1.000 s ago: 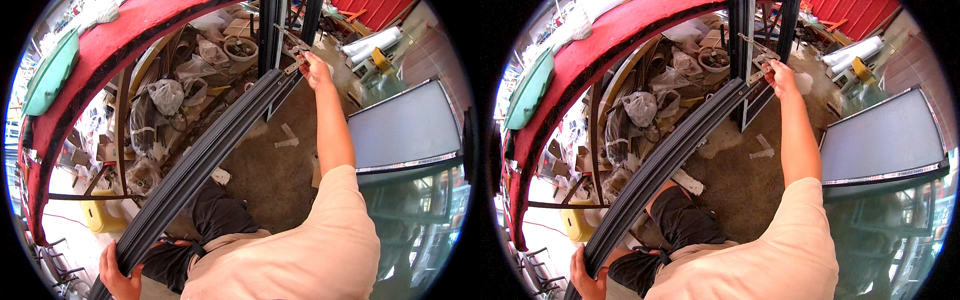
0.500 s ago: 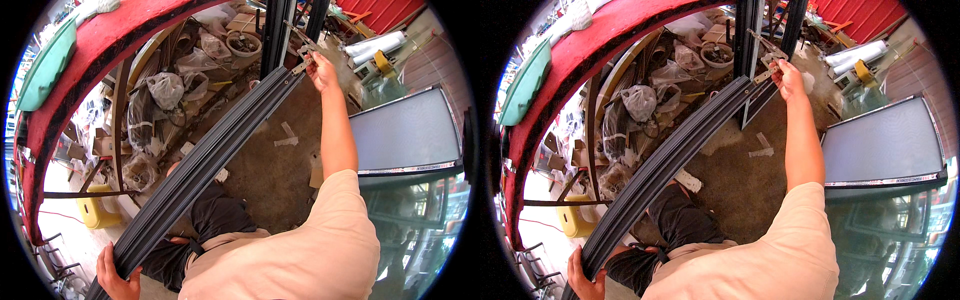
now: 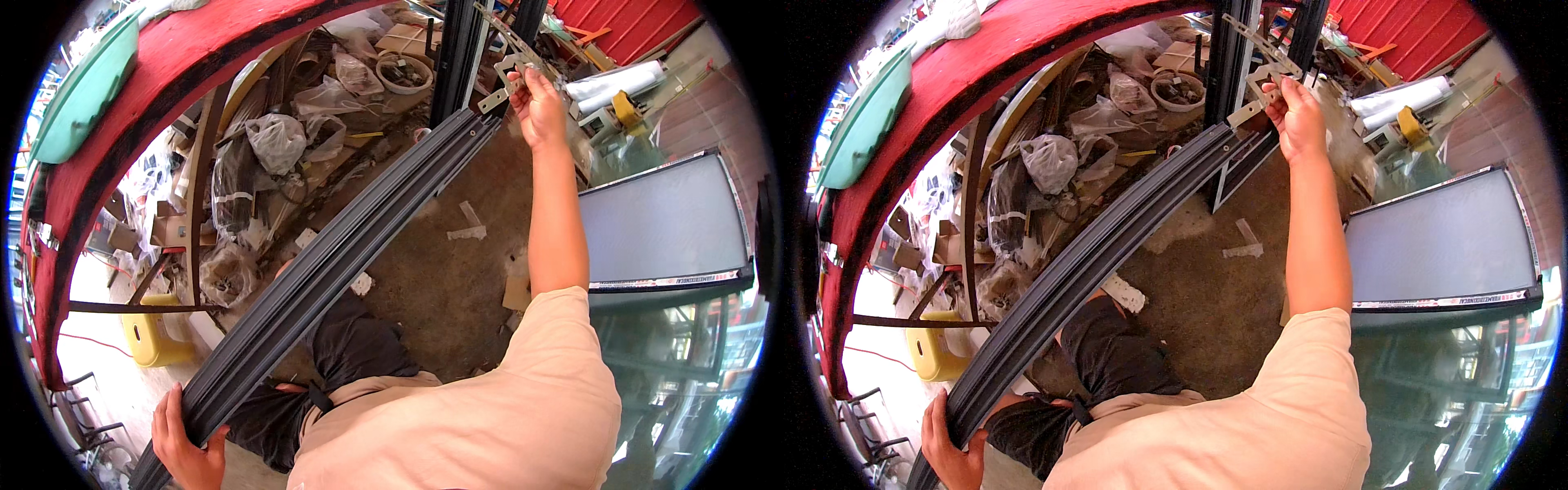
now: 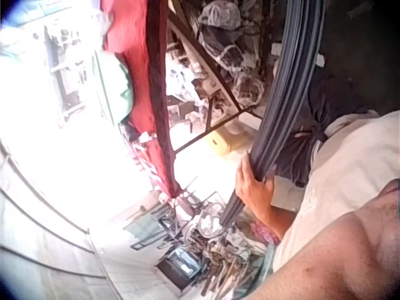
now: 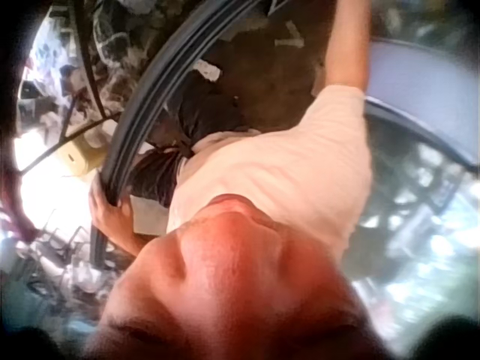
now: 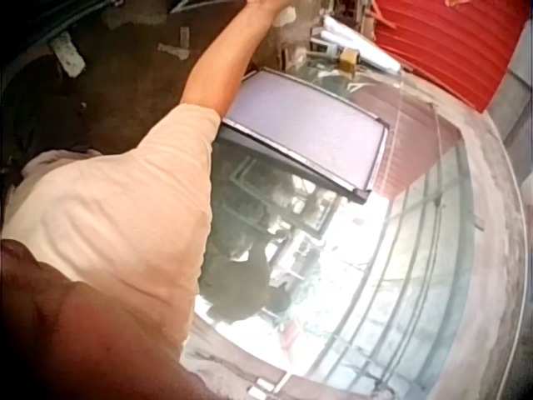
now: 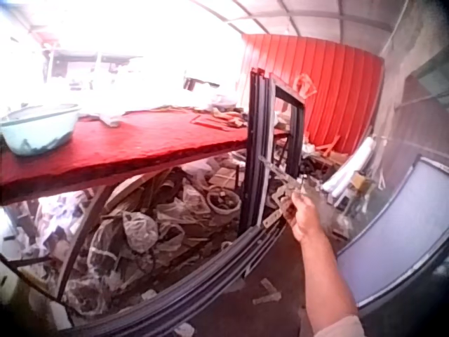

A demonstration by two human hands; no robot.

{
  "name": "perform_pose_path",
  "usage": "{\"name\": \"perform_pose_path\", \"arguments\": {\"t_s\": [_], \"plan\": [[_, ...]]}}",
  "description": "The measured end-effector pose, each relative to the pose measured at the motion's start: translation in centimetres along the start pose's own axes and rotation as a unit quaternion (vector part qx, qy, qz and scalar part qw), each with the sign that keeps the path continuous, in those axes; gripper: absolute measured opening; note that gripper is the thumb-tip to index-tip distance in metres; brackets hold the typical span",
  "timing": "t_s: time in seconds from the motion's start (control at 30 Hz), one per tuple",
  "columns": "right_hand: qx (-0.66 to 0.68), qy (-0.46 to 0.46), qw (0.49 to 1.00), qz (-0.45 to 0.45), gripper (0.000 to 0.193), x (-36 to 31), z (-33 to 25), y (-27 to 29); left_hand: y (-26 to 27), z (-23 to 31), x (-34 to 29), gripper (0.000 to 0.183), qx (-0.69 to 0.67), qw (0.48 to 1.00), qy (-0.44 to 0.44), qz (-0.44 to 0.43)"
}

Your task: The person assembles a window frame by first handling and checking a metal hinge mechanism, then inserting it into a black metal frame rail. They pick up a cordless drill, check the battery, and then use it to secure screws into the frame while holding a small bag of fasteners.

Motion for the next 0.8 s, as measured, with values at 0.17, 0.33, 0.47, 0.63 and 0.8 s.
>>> {"name": "perform_pose_path", "arguments": {"t_s": [0.17, 0.33, 0.47, 0.63, 0.8], "plan": [[-0.07, 0.038, 0.997, 0.004, 0.021, -1.5, -3.3, -2.2, -0.8, -1.6, -0.5, 0.097, -0.019, 1.0, -0.004, -0.009], [-0.153, 0.101, 0.981, 0.066, 0.026, -3.1, -6.0, -3.1, -0.9, -1.4, -0.6, 0.098, -0.029, 0.999, -0.019, -0.004], [-0.261, 0.176, 0.939, 0.134, 0.028, -4.7, -8.4, -3.3, -0.8, -1.3, -0.7, 0.098, -0.031, 0.999, -0.019, -0.003], [-0.37, 0.231, 0.88, 0.189, 0.028, -6.5, -10.5, -3.3, -0.8, -1.4, -0.9, 0.097, -0.018, 0.999, -0.026, 0.006], [-0.425, 0.27, 0.836, 0.217, 0.026, -6.9, -10.5, -2.5, 0.2, 0.4, -0.4, 0.073, 0.008, 0.999, -0.037, 0.038]]}}
Point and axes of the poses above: each hand's wrist, its own x-axis towards the middle knuckle, its own y-axis out of the back of the hand, z = x × y, the point moved 8 cm from there along x, towards the middle knuckle, and after that the axes turned 13 degrees about -x, right-handed, at the moved point
